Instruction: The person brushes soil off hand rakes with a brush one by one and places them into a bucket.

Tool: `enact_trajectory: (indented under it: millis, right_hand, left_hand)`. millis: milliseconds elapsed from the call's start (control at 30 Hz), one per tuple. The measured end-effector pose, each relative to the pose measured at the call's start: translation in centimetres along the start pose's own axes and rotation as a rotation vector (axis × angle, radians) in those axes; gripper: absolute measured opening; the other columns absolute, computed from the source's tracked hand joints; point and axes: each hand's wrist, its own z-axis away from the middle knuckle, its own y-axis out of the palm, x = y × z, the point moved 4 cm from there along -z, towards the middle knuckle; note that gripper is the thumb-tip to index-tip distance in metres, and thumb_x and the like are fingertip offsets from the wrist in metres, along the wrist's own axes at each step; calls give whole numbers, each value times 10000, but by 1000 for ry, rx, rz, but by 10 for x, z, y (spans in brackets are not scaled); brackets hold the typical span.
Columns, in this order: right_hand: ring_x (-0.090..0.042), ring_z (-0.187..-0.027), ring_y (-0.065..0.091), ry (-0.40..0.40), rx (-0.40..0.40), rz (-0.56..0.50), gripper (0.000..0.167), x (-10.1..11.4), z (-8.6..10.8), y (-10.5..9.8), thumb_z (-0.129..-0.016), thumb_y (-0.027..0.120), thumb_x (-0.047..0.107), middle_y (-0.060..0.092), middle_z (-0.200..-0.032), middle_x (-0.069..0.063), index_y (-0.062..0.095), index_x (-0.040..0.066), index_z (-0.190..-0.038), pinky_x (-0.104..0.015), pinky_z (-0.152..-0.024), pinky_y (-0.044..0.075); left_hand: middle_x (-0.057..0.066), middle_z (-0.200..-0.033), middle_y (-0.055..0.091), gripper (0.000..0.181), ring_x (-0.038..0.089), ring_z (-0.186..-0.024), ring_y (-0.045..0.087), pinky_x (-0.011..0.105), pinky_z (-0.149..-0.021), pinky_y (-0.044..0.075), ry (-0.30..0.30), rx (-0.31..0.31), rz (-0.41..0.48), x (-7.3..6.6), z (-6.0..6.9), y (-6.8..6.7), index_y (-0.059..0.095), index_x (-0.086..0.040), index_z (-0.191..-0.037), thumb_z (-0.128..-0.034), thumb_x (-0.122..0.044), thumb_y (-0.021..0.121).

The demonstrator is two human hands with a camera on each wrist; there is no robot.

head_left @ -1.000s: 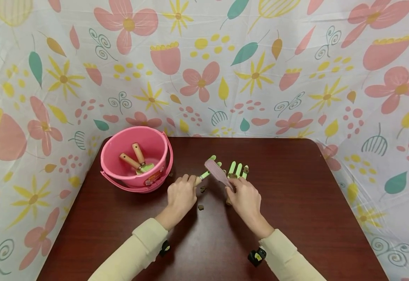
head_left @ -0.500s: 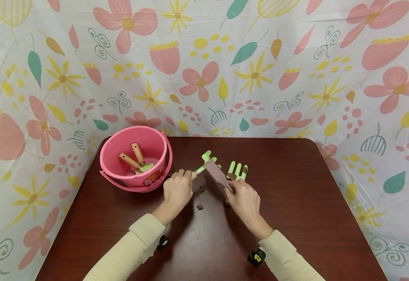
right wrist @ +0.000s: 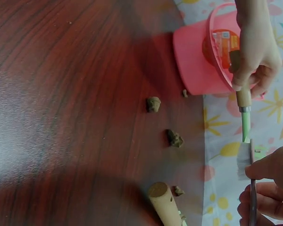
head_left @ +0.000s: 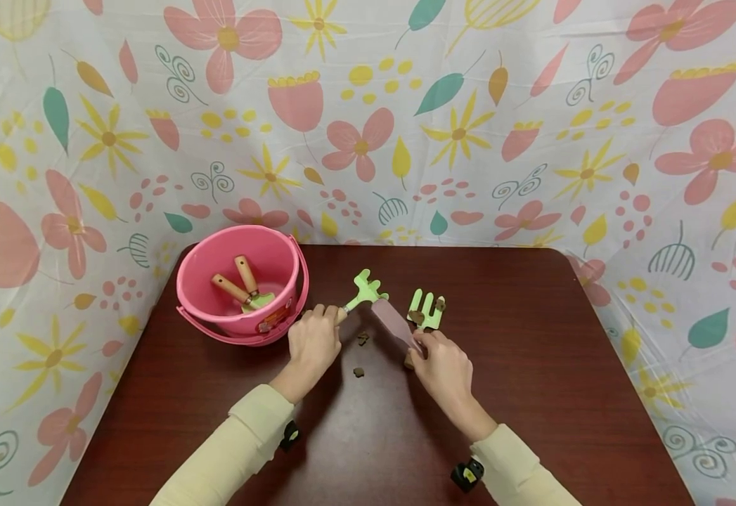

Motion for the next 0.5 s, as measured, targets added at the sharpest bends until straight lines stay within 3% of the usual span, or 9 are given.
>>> enact_trajectory:
  millis: [200,500]
  right_hand:
    - [-224,-585,590,-8,-5,2,246,-5,5,0,-684,778,197,651,-775,20,729,176,-924,-407,-434,429]
    - [-256,-619,608,11,-8,16,228,-17,7,1,-678,768,168,650,-761,8,734,165,-904,-435,-454,443]
  left_hand:
    - [44,-653,542,180,247,-587,565,377,-386,406,7,-19,-5,2,1,1,642,-108,-786,-642,-124,749]
    - [47,-681,558,192,252,-605,575,391,-397,414,-9,20,6,4,2,5,647,-107,-816,-653,-127,746]
